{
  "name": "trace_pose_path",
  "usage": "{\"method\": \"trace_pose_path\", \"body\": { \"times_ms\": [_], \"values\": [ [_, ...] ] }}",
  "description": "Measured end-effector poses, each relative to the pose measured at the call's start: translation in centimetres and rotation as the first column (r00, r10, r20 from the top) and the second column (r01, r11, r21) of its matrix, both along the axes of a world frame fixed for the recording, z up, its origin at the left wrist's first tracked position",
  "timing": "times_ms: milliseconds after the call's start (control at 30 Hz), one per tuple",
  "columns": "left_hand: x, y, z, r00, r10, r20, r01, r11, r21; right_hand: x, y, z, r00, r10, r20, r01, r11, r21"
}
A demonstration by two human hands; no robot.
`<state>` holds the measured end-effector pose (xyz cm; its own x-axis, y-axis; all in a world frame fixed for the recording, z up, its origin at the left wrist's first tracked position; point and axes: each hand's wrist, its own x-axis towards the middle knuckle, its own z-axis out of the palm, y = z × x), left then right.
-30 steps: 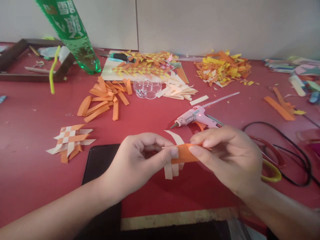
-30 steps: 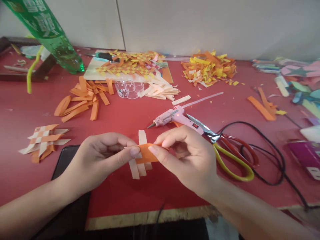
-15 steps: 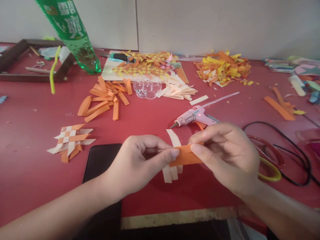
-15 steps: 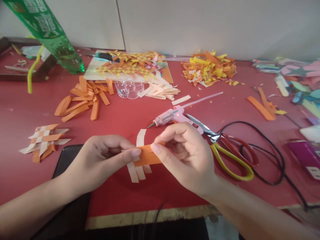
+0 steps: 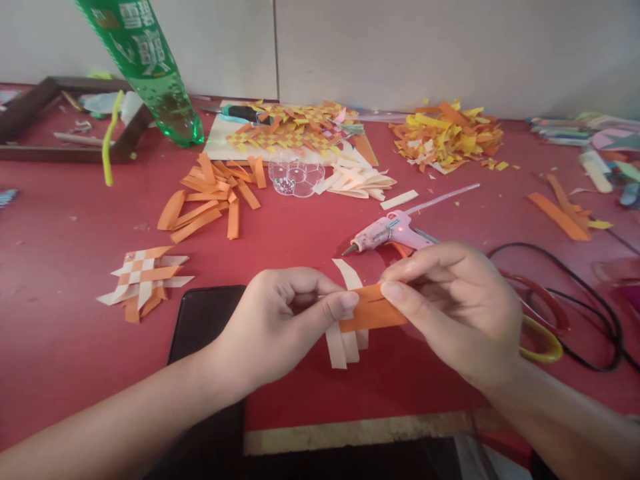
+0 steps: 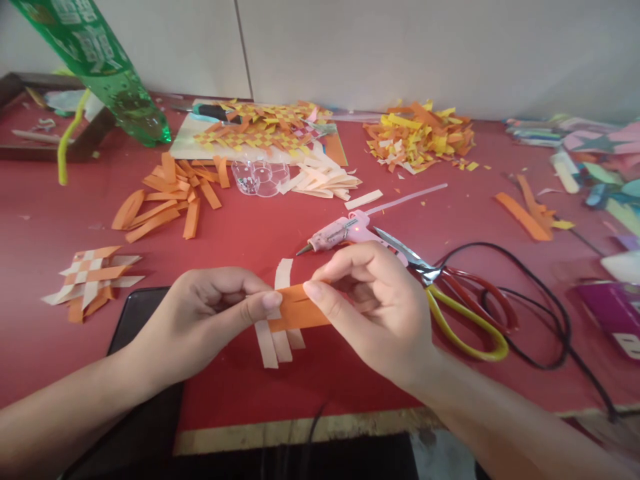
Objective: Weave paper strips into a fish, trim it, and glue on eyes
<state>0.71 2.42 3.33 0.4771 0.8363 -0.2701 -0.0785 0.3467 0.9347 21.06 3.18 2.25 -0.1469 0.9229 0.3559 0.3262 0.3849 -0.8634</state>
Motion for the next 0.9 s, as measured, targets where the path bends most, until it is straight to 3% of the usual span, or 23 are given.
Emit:
{"method": "trace_pose_path", "body": {
  "times_ms": [200, 300, 467, 600, 733, 900],
  "values": [
    [0.0, 0.6, -0.3, 0.994, 0.072, 0.081, -0.071, 0.997, -0.013, 0.3, 0.8, 0.1, 0.994, 0.061, -0.088, -0.067, 0.996, -0.063],
    [-0.1, 0.5, -0.4, 0.997, 0.051, 0.059, -0.049, 0.998, -0.035, 0.2, 0.8, 0.2, 0.999, -0.003, -0.039, 0.001, 0.998, -0.058],
    [-0.2, 0.4, 0.0, 1.0, -0.02, -0.018, 0.021, 0.999, 0.047, 0.0, 0.5, 0.2, 1.0, -0.018, 0.013, 0.019, 1.0, -0.025],
    [-0.2, 0.3, -0.1, 0.992, -0.025, -0.124, 0.035, 0.997, 0.076, -0.1, 0.1, -0.1, 0.991, -0.111, 0.068, 0.112, 0.994, -0.012],
    [-0.1, 0.4, -0.3, 0.982, -0.042, -0.182, 0.059, 0.994, 0.087, 0.4, -0.1, -0.7, 0.965, -0.176, 0.195, 0.156, 0.981, 0.111],
    [-0.3, 0.2, -0.7, 0.977, -0.055, -0.206, 0.066, 0.997, 0.049, 1.1, 0.2, -0.7, 0.917, -0.115, 0.382, -0.009, 0.951, 0.309]
  ]
}}
